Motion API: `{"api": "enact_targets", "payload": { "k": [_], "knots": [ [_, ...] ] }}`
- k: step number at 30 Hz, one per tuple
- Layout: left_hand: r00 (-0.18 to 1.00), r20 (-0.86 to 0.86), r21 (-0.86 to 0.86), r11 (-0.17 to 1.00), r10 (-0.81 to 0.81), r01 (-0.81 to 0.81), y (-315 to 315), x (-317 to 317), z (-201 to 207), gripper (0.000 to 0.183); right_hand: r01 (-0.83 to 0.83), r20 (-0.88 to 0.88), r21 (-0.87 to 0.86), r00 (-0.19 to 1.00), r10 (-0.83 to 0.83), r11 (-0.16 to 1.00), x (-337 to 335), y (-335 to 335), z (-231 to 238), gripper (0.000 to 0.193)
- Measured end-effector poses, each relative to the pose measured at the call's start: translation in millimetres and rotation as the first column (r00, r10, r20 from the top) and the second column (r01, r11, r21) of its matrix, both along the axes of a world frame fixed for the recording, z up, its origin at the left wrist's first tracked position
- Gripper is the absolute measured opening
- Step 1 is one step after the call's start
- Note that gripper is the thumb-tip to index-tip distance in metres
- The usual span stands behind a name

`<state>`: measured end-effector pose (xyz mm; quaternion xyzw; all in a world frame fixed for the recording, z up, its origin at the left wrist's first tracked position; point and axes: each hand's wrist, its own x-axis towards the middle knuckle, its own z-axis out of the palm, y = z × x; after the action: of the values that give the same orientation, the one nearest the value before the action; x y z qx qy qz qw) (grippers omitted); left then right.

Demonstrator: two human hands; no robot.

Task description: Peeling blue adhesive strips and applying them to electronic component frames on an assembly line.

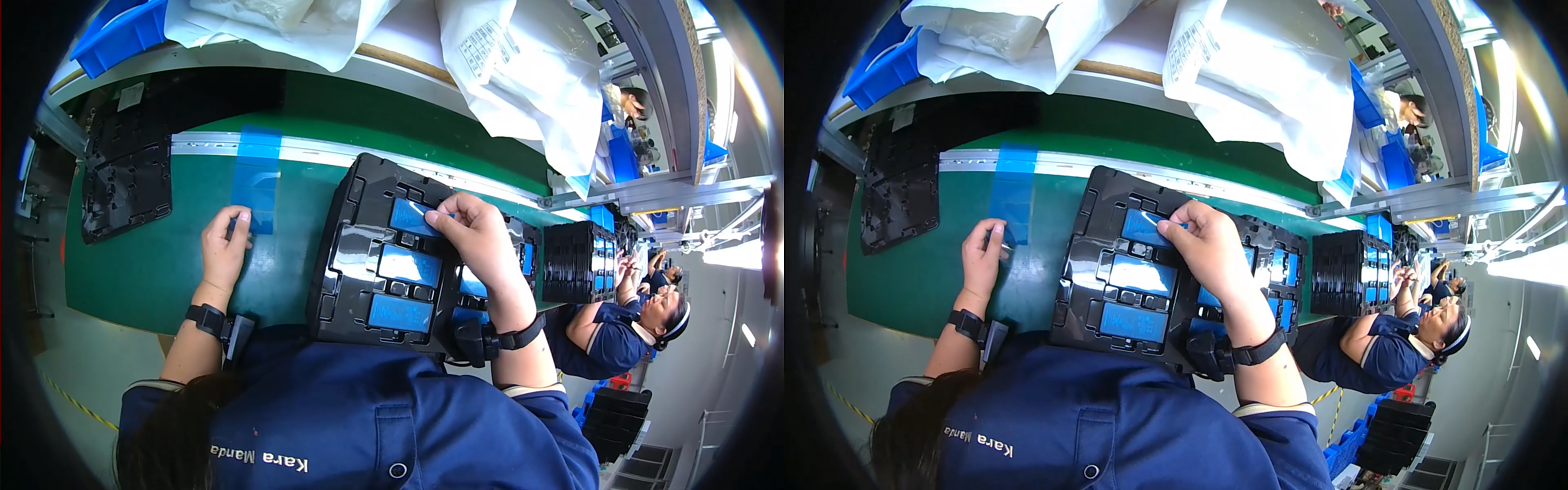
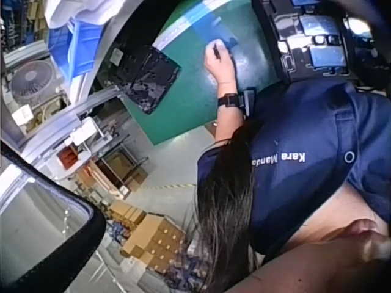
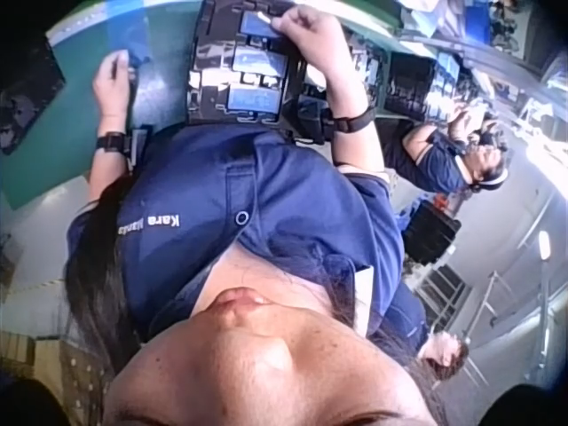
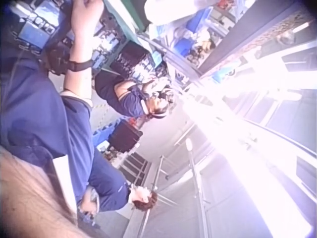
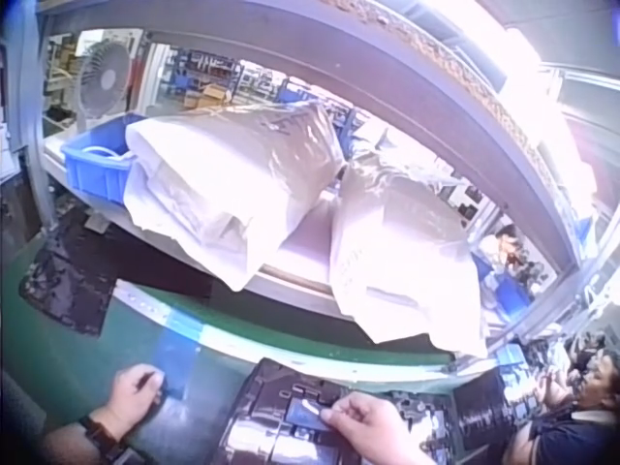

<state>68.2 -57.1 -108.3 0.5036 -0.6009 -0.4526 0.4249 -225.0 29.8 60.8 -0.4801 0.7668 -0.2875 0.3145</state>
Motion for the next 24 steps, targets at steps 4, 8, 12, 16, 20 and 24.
{"api": "enact_targets", "payload": {
  "k": [4, 8, 12, 16, 20, 24],
  "knots": [
    [1.000, 0.002, 0.022, 1.000, -0.011, 0.011, -0.6, 1.3, -1.1, 0.020, -0.003, -0.011, -0.004, 1.000, 0.003, 1.000, -1.7, 0.9, -1.9, 0.017],
    [1.000, -0.002, 0.020, 1.000, -0.010, 0.010, -0.4, 0.5, -0.5, 0.020, -0.006, -0.007, -0.014, 1.000, 0.006, 1.000, -2.8, 1.4, -1.5, 0.017],
    [1.000, 0.004, 0.014, 1.000, -0.010, 0.009, -0.7, 1.0, -1.1, 0.021, 0.009, 0.026, 0.001, 1.000, -0.009, 1.000, -2.9, 2.2, -2.4, 0.014],
    [1.000, -0.015, 0.024, 1.000, -0.008, 0.009, -0.4, 1.4, -3.2, 0.022, 0.000, 0.018, 0.002, 1.000, 0.000, 1.000, -2.0, 1.7, -1.8, 0.015],
    [1.000, -0.015, 0.018, 1.000, -0.003, 0.003, -0.1, 1.2, -2.1, 0.022, -0.003, 0.013, 0.005, 1.000, 0.003, 1.000, -0.8, 1.3, -0.4, 0.015],
    [1.000, -0.020, 0.017, 1.000, -0.006, 0.006, 0.2, 0.3, 2.0, 0.022, 0.000, 0.000, 0.011, 1.000, 0.000, 1.000, 0.3, 1.5, 0.0, 0.015]
  ]
}}
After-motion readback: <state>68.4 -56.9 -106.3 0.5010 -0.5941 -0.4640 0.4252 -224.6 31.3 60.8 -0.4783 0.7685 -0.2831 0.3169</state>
